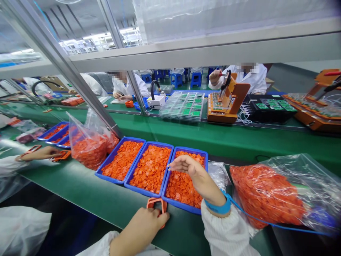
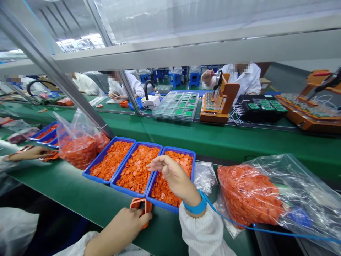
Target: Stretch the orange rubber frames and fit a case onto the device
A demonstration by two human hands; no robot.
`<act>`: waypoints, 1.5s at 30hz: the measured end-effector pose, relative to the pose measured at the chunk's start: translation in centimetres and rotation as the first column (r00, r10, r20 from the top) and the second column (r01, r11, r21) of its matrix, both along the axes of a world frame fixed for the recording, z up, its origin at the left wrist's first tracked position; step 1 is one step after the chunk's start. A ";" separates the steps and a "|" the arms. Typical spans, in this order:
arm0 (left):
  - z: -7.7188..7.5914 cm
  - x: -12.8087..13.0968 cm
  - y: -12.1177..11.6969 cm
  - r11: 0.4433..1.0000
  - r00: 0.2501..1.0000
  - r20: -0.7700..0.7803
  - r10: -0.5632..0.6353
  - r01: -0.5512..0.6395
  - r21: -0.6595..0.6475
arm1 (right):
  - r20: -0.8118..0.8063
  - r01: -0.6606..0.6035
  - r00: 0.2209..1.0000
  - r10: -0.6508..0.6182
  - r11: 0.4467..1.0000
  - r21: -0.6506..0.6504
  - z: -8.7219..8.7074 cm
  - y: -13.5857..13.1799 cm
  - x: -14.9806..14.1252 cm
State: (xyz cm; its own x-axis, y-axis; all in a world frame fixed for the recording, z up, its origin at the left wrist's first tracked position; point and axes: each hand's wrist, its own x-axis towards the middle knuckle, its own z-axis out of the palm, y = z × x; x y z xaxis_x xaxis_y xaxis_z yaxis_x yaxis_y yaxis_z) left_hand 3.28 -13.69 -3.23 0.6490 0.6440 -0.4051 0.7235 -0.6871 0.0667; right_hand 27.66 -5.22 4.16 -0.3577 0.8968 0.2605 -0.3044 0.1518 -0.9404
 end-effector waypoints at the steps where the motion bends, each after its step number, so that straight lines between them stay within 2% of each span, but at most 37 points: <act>1: -0.1 -0.1 -0.2 1.000 1.000 -0.003 -0.006 0.006 -0.021 | -0.001 0.002 1.000 -0.002 1.000 -0.002 0.0 0.0 0.1; 6: -0.4 0.3 -1.0 0.997 0.997 -0.078 0.023 -0.028 -0.072 | -0.023 0.022 1.000 -0.022 1.000 -0.004 0.1 0.0 0.1; 9: -0.4 0.6 -1.3 0.996 0.997 -0.067 -0.025 0.020 -0.082 | -0.046 0.007 0.999 -0.007 1.000 -0.015 0.1 0.2 -0.2; 13: -0.7 0.6 -1.4 0.996 0.994 -0.077 -0.083 0.081 -0.025 | -0.050 0.005 0.999 -0.006 1.000 -0.014 0.0 0.3 -0.4; 17: -1.2 0.7 -1.1 0.996 0.994 -0.069 -0.083 0.085 0.019 | -0.011 0.036 0.999 -0.036 0.999 -0.007 -0.3 0.3 -0.1; 20: -1.4 0.7 -0.7 0.996 0.995 -0.046 -0.089 0.090 0.007 | -0.023 0.043 0.999 -0.043 0.999 -0.013 -0.4 0.4 0.2; 27: -0.7 -0.1 -0.4 0.990 0.991 -0.001 -0.137 0.137 -0.034 | -0.043 0.095 0.994 -0.096 0.995 -0.036 0.0 0.5 1.1; 31: 1.0 -0.3 -0.4 0.984 0.986 0.024 -0.165 0.167 -0.068 | -0.085 0.142 0.986 -0.146 0.989 -0.048 0.0 0.6 1.4; 34: 3.0 -0.3 -0.6 0.971 0.970 0.087 -0.227 0.232 -0.062 | -0.129 0.156 0.978 -0.165 0.985 -0.070 -0.4 0.7 1.6; 39: 7.3 -0.7 0.5 0.962 0.915 0.300 -0.270 0.242 0.125 | -0.217 0.206 0.950 -0.225 0.973 -0.107 -0.4 1.0 2.8; 42: 9.6 -1.0 3.9 0.938 0.873 0.369 -0.319 0.236 0.254 | -0.347 0.294 0.874 -0.339 0.939 -0.177 0.1 1.1 4.5; 45: 11.2 0.0 10.2 0.903 0.908 0.284 -0.308 0.185 0.388 | -0.471 0.398 0.748 -0.468 0.884 -0.246 0.4 1.3 6.5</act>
